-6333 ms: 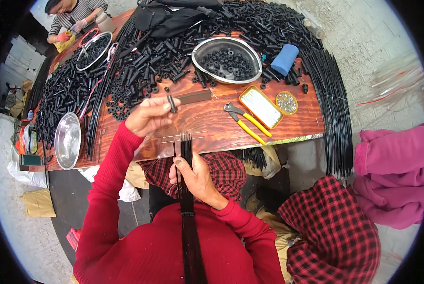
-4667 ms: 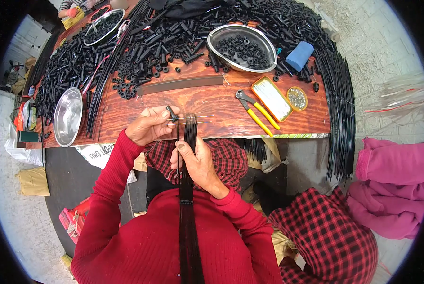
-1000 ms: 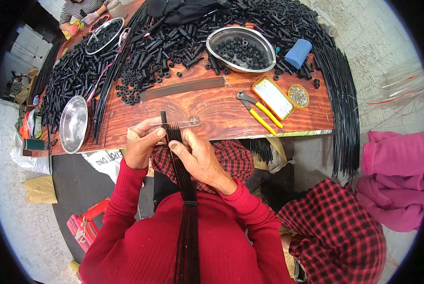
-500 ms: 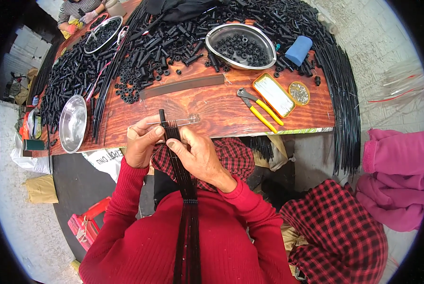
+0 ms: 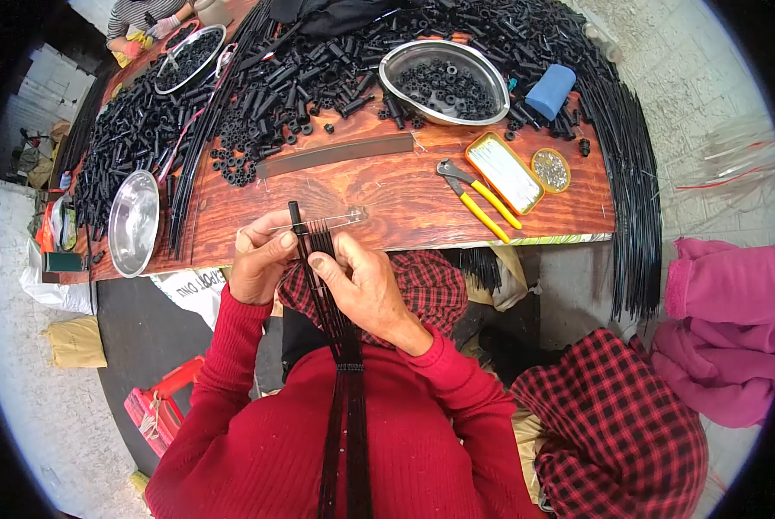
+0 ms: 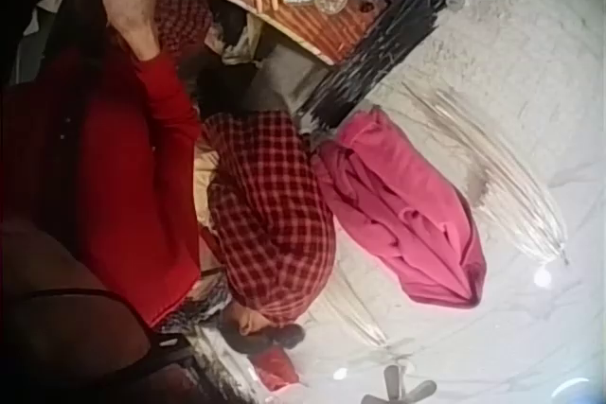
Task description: The recorder is bundling groups of black electrical wires and attaching them to a central connector or housing unit at a production workbench.
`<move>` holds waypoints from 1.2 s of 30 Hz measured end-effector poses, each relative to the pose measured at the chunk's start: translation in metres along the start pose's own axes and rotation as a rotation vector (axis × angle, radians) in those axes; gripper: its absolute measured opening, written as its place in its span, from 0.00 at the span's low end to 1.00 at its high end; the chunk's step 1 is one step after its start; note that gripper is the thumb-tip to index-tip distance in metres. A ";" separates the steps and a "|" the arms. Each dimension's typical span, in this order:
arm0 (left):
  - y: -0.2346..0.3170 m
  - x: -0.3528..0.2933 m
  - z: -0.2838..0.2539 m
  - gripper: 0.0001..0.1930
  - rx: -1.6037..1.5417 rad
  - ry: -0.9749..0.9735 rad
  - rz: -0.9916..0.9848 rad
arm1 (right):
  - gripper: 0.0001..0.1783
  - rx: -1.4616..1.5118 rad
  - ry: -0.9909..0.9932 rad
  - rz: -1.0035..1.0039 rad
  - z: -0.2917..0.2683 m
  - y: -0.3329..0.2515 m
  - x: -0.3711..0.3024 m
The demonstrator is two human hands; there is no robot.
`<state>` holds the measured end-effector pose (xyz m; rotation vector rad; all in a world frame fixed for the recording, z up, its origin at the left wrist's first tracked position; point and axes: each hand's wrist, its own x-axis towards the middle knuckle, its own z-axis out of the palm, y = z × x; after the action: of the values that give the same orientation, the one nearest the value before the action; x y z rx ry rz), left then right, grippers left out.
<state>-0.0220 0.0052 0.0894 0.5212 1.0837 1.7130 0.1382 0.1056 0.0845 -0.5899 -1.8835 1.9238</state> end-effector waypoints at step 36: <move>-0.003 -0.011 -0.004 0.15 0.051 0.067 0.137 | 0.20 -0.198 0.154 -0.065 0.014 -0.001 0.001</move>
<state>-0.0190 -0.0062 0.0861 0.5853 1.1643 1.8373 0.1296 0.0941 0.0860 -0.7054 -1.9804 1.6143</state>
